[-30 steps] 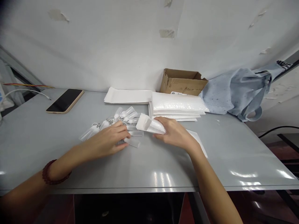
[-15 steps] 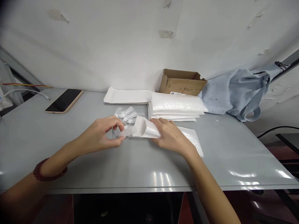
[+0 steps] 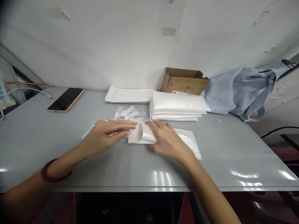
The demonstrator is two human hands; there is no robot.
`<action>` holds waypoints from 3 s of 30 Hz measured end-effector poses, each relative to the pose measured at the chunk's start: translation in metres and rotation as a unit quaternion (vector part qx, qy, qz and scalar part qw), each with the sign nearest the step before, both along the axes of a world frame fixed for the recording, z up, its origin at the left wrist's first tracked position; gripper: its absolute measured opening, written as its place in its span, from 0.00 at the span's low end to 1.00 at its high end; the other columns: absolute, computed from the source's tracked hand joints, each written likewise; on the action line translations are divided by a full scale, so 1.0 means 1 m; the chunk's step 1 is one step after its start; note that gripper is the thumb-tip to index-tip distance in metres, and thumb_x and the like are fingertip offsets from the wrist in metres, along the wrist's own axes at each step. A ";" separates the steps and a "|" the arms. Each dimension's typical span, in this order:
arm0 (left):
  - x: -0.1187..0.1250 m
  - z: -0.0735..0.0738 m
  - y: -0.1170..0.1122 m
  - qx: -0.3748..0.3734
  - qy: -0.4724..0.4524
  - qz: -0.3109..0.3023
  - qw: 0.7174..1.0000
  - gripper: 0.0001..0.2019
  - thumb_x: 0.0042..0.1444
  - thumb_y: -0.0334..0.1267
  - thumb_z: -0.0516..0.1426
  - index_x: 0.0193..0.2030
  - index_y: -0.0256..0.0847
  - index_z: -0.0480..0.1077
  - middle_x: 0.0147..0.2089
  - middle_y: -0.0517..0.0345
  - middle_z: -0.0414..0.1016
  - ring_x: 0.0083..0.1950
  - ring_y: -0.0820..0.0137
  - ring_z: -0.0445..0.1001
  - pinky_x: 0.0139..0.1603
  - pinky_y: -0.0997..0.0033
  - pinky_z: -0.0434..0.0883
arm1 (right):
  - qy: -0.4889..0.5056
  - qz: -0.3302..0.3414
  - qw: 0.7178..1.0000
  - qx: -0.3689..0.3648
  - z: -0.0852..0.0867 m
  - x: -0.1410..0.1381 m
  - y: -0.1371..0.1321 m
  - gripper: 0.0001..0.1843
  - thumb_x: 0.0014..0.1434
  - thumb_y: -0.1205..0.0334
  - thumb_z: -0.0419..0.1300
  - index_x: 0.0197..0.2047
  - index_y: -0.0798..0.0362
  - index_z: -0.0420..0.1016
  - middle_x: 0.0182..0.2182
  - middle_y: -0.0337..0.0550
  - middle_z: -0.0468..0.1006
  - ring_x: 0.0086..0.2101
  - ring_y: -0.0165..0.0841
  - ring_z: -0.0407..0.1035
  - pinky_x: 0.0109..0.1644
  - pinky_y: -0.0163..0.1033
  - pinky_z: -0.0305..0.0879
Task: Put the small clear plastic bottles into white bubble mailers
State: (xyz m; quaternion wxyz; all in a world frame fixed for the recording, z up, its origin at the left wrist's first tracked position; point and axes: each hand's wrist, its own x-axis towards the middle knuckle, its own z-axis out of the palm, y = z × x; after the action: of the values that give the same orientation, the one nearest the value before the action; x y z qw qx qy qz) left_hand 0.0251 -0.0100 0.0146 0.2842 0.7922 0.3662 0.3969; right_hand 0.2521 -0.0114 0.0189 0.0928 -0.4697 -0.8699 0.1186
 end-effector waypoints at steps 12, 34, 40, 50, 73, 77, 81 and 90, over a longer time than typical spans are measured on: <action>-0.011 -0.010 0.009 0.005 0.341 -0.056 0.938 0.06 0.57 0.32 0.56 0.39 0.37 0.73 0.37 0.52 0.73 0.46 0.60 0.66 0.44 0.62 0.67 | 0.036 -0.034 0.999 -0.005 0.002 0.013 0.010 0.32 0.52 0.64 0.58 0.61 0.50 0.58 0.52 0.49 0.70 0.49 0.43 0.66 0.51 0.48 0.62; -0.015 -0.010 0.008 0.186 0.264 0.025 0.946 0.08 0.60 0.35 0.55 0.42 0.39 0.74 0.38 0.53 0.69 0.39 0.68 0.68 0.31 0.74 0.65 | -0.016 0.014 1.000 0.007 -0.010 -0.008 0.002 0.30 0.50 0.70 0.56 0.58 0.54 0.59 0.49 0.51 0.71 0.49 0.43 0.65 0.51 0.49 0.60; -0.002 -0.013 0.001 0.199 0.260 0.006 0.945 0.08 0.60 0.34 0.54 0.41 0.38 0.75 0.31 0.56 0.70 0.33 0.70 0.67 0.29 0.74 0.64 | -0.028 0.013 1.000 0.005 -0.010 -0.011 0.000 0.31 0.51 0.68 0.56 0.59 0.56 0.58 0.51 0.53 0.70 0.50 0.45 0.64 0.50 0.49 0.60; -0.011 -0.004 0.014 0.020 0.231 0.137 0.963 0.08 0.57 0.31 0.54 0.37 0.39 0.75 0.32 0.58 0.76 0.30 0.71 0.70 0.30 0.72 0.65 | -0.008 -0.015 1.000 0.021 -0.006 -0.001 0.005 0.30 0.55 0.65 0.55 0.61 0.52 0.56 0.49 0.51 0.71 0.50 0.44 0.65 0.52 0.49 0.60; -0.039 0.028 0.015 -0.076 0.192 0.104 0.973 0.07 0.53 0.36 0.56 0.27 0.42 0.72 0.29 0.62 0.72 0.30 0.73 0.65 0.27 0.74 0.62 | -0.024 -0.074 0.997 -0.007 -0.004 0.006 0.007 0.33 0.52 0.67 0.56 0.62 0.51 0.55 0.51 0.52 0.69 0.50 0.47 0.65 0.50 0.49 0.62; -0.044 0.033 0.013 -0.090 0.195 0.056 0.975 0.07 0.53 0.35 0.56 0.26 0.42 0.72 0.28 0.62 0.72 0.30 0.73 0.66 0.27 0.75 0.63 | -0.023 -0.068 0.997 -0.008 -0.004 0.006 0.007 0.33 0.53 0.67 0.56 0.62 0.51 0.55 0.51 0.52 0.69 0.50 0.47 0.65 0.50 0.50 0.62; -0.039 0.029 0.012 -0.072 0.227 0.015 0.971 0.06 0.53 0.34 0.56 0.27 0.42 0.72 0.29 0.62 0.73 0.33 0.72 0.68 0.30 0.74 0.63 | -0.021 -0.038 0.999 -0.011 -0.005 0.006 0.008 0.34 0.51 0.69 0.55 0.62 0.51 0.55 0.50 0.51 0.69 0.50 0.46 0.64 0.51 0.49 0.62; -0.028 0.015 0.011 -0.042 0.241 -0.064 0.967 0.07 0.55 0.32 0.53 0.28 0.41 0.71 0.31 0.61 0.71 0.34 0.72 0.68 0.35 0.73 0.65 | -0.009 0.028 0.999 -0.021 -0.007 -0.002 0.004 0.33 0.49 0.74 0.54 0.60 0.50 0.59 0.47 0.49 0.70 0.48 0.44 0.64 0.50 0.49 0.62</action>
State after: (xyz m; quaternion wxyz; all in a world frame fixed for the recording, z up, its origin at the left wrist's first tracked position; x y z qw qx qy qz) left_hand -0.0025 0.0007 0.0295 0.2450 0.8740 0.3884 0.1591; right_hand 0.2501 -0.0076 0.0119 0.0714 -0.4480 -0.8809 0.1348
